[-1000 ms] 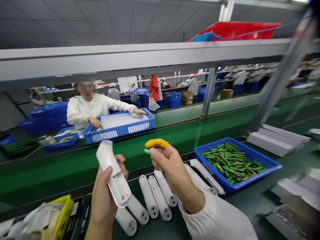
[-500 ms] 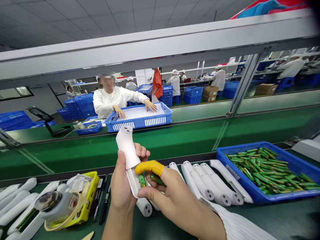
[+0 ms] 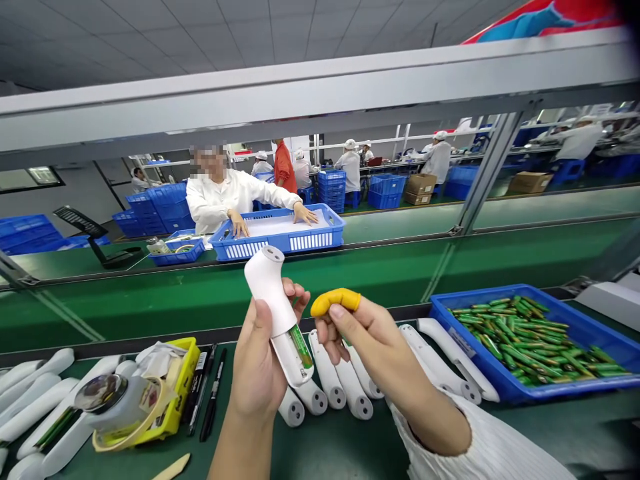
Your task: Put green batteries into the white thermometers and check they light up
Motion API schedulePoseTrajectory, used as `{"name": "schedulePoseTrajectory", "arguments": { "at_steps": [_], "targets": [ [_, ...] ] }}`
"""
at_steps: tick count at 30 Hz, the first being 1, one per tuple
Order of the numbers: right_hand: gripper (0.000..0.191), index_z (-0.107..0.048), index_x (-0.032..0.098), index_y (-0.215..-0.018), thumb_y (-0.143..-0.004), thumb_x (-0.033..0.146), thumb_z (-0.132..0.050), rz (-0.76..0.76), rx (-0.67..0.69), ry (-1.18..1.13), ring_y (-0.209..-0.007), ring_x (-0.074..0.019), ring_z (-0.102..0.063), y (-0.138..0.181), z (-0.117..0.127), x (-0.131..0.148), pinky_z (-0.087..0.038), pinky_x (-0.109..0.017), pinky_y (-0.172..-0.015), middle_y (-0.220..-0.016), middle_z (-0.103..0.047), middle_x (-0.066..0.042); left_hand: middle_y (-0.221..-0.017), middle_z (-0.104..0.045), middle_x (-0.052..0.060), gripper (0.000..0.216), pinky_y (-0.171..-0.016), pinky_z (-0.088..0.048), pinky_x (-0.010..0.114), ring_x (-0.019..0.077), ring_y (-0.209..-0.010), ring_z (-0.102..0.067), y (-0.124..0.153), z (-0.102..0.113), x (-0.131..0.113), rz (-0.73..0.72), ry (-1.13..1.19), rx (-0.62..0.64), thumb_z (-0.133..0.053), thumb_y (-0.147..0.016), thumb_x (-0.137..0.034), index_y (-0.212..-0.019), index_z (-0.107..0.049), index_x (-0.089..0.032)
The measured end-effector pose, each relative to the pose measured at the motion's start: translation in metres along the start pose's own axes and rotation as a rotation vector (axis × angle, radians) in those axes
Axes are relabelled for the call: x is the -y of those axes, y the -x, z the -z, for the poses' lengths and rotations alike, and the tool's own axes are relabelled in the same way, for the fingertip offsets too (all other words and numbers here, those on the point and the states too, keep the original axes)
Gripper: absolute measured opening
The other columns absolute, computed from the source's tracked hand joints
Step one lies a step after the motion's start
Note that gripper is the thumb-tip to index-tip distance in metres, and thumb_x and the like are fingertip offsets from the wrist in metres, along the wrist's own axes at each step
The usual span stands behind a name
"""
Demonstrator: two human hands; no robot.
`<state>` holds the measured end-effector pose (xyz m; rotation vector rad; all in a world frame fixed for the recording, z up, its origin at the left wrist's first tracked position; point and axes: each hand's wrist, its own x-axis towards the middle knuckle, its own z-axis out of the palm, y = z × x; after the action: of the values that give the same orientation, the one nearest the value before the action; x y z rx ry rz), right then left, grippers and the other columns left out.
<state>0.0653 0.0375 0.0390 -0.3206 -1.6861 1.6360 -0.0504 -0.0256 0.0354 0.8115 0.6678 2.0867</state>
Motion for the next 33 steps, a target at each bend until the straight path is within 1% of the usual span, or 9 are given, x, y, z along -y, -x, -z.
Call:
{"name": "schedulePoseTrajectory", "arguments": {
  "at_steps": [6, 11, 16, 19, 22, 24, 28, 31, 33],
  "targets": [
    [0.021, -0.055, 0.02, -0.086, -0.094, 0.036, -0.044, 0.148, -0.271, 0.242, -0.061, -0.0099, -0.044, 0.011, 0.002, 0.008, -0.038, -0.021, -0.055, -0.069, -0.049, 0.002, -0.09, -0.055, 0.005, 0.029, -0.094, -0.049, 0.035, 0.0166, -0.094, -0.056, -0.003, -0.002, 0.003, -0.021, 0.051, 0.004, -0.044, -0.091, -0.033, -0.088, -0.066, -0.015],
    [0.01, -0.054, 0.023, -0.098, -0.092, 0.03, -0.049, 0.154, -0.165, 0.146, -0.066, -0.0086, -0.05, 0.011, -0.007, 0.007, -0.043, -0.019, -0.06, -0.077, -0.055, 0.002, -0.096, -0.057, 0.004, 0.023, -0.092, -0.05, 0.033, 0.0163, -0.097, -0.057, 0.0, -0.003, 0.004, 0.029, 0.04, -0.027, -0.051, -0.089, -0.034, -0.097, -0.065, -0.017],
    [0.011, -0.058, 0.022, -0.094, -0.087, 0.029, -0.058, 0.144, -0.141, 0.291, -0.061, -0.0088, -0.049, 0.008, -0.01, 0.0, -0.041, -0.018, -0.054, -0.069, -0.052, 0.004, -0.1, -0.057, 0.003, 0.025, -0.084, -0.053, 0.025, 0.0159, -0.099, -0.058, 0.005, -0.005, 0.005, 0.044, 0.031, -0.027, -0.06, -0.085, -0.037, -0.105, -0.061, -0.023],
    [0.017, -0.06, 0.024, -0.104, -0.088, 0.029, -0.055, 0.215, -0.113, 0.432, -0.073, -0.0118, -0.055, 0.009, -0.008, 0.001, -0.045, -0.022, -0.063, -0.086, -0.059, 0.0, -0.1, -0.057, 0.003, 0.031, -0.084, -0.053, 0.028, 0.0159, -0.096, -0.059, 0.005, -0.005, 0.006, 0.016, 0.03, -0.075, -0.063, -0.081, -0.04, -0.107, -0.059, -0.025],
    [0.039, -0.054, 0.024, -0.119, -0.081, 0.027, -0.065, 0.271, -0.02, 0.586, -0.093, -0.0172, -0.058, 0.01, -0.009, 0.0, -0.047, -0.027, -0.078, -0.108, -0.061, -0.003, -0.1, -0.056, 0.002, 0.039, -0.084, -0.053, 0.029, 0.0163, -0.095, -0.059, 0.004, -0.004, 0.008, -0.018, 0.046, -0.119, -0.068, -0.077, -0.042, -0.11, -0.056, -0.027],
    [0.043, -0.051, 0.023, -0.123, -0.082, 0.021, -0.064, 0.328, -0.051, 0.637, -0.101, -0.0188, -0.057, 0.011, -0.011, -0.004, -0.046, -0.029, -0.086, -0.114, -0.06, -0.004, -0.099, -0.055, 0.001, 0.039, -0.085, -0.052, 0.028, 0.0159, -0.095, -0.059, 0.002, -0.004, 0.009, -0.063, 0.045, -0.123, -0.069, -0.076, -0.041, -0.11, -0.057, -0.027],
    [0.025, -0.058, 0.02, -0.112, -0.087, 0.018, -0.055, 0.356, -0.204, 0.537, -0.093, -0.0171, -0.061, 0.008, -0.013, -0.013, -0.047, -0.029, -0.083, -0.104, -0.065, -0.004, -0.1, -0.058, 0.001, 0.035, -0.09, -0.051, 0.028, 0.0177, -0.104, -0.059, 0.001, -0.005, 0.007, -0.11, 0.039, -0.066, -0.062, -0.082, -0.042, -0.114, -0.057, -0.028],
    [0.022, -0.06, 0.019, -0.109, -0.088, 0.026, -0.056, 0.22, -0.181, 0.314, -0.091, -0.0178, -0.062, 0.005, -0.012, -0.012, -0.049, -0.029, -0.079, -0.101, -0.067, -0.005, -0.11, -0.062, 0.006, 0.038, -0.088, -0.052, 0.031, 0.0222, -0.113, -0.056, 0.0, -0.006, 0.002, -0.058, -0.027, 0.003, -0.056, -0.087, -0.037, -0.123, -0.052, -0.026],
    [0.023, -0.06, 0.018, -0.108, -0.088, 0.029, -0.056, 0.123, -0.116, 0.169, -0.094, -0.0183, -0.062, 0.003, -0.011, -0.009, -0.049, -0.029, -0.08, -0.103, -0.066, -0.006, -0.11, -0.063, 0.008, 0.04, -0.081, -0.054, 0.032, 0.0244, -0.109, -0.059, -0.001, -0.005, 0.0, -0.045, -0.123, -0.027, -0.058, -0.086, -0.03, -0.125, -0.05, -0.024]
  ]
}}
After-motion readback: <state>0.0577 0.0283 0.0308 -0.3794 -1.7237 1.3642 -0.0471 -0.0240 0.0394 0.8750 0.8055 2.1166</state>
